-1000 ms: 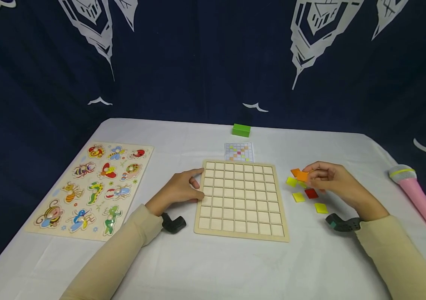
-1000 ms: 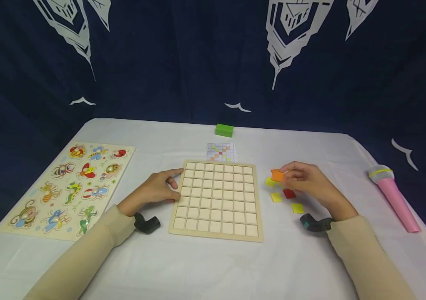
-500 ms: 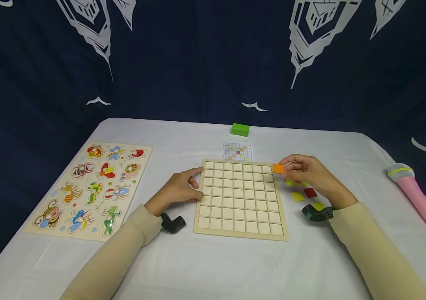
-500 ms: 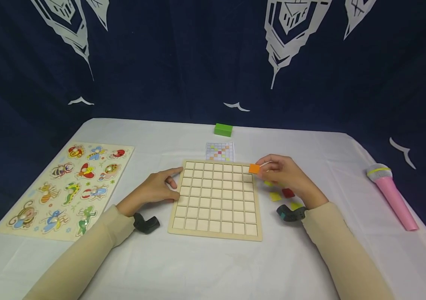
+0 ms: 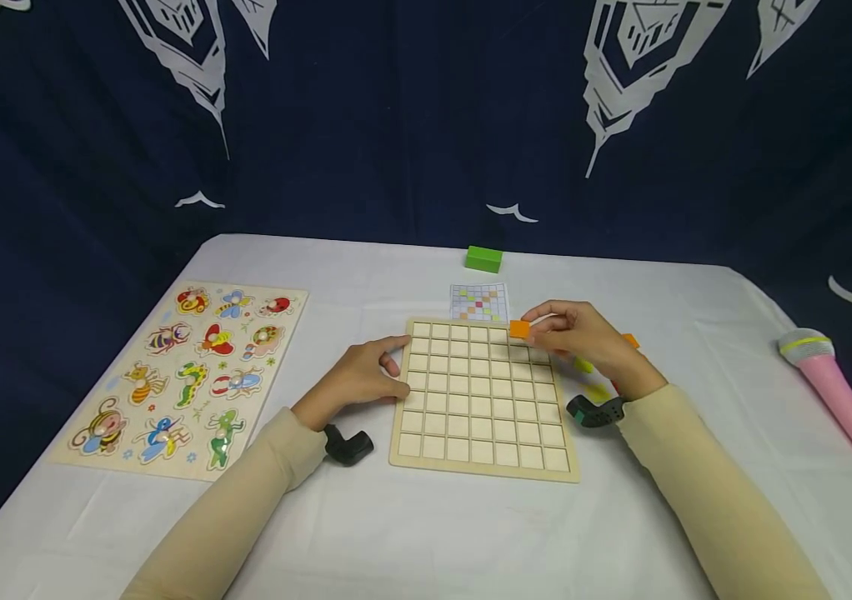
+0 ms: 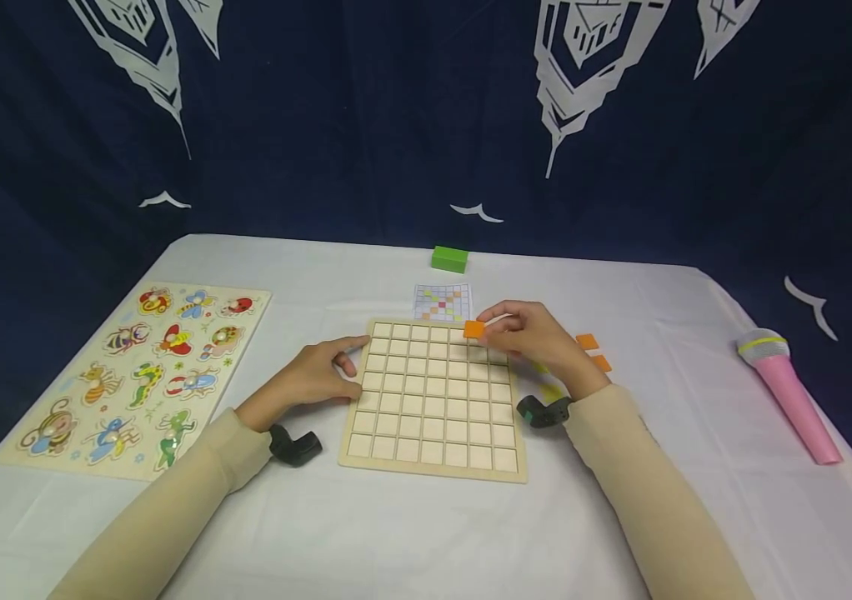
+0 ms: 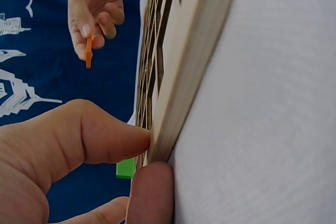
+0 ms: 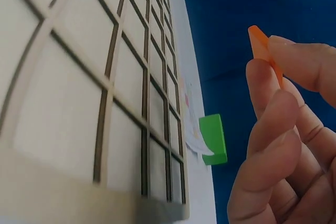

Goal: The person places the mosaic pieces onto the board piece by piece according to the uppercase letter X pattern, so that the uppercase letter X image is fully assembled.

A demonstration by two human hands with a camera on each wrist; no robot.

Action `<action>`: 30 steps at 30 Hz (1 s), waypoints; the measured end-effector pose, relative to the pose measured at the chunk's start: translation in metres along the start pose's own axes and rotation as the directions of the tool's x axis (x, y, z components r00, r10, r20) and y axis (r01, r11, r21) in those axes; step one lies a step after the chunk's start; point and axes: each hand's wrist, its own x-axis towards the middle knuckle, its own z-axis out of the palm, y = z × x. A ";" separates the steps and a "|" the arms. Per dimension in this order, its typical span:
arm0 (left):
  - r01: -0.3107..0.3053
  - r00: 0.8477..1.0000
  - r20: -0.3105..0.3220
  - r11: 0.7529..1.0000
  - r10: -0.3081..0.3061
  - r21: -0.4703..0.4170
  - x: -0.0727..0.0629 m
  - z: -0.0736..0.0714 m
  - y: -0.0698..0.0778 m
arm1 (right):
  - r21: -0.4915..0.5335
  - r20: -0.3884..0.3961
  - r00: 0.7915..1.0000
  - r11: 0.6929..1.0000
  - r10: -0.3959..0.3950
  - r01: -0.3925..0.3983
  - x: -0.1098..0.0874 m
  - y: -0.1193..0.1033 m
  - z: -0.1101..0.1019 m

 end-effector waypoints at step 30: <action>-0.010 1.000 -0.006 1.000 0.010 0.014 0.001 0.000 -0.002 | 0.038 0.057 0.998 0.999 0.023 -0.025 0.048 -0.018 0.072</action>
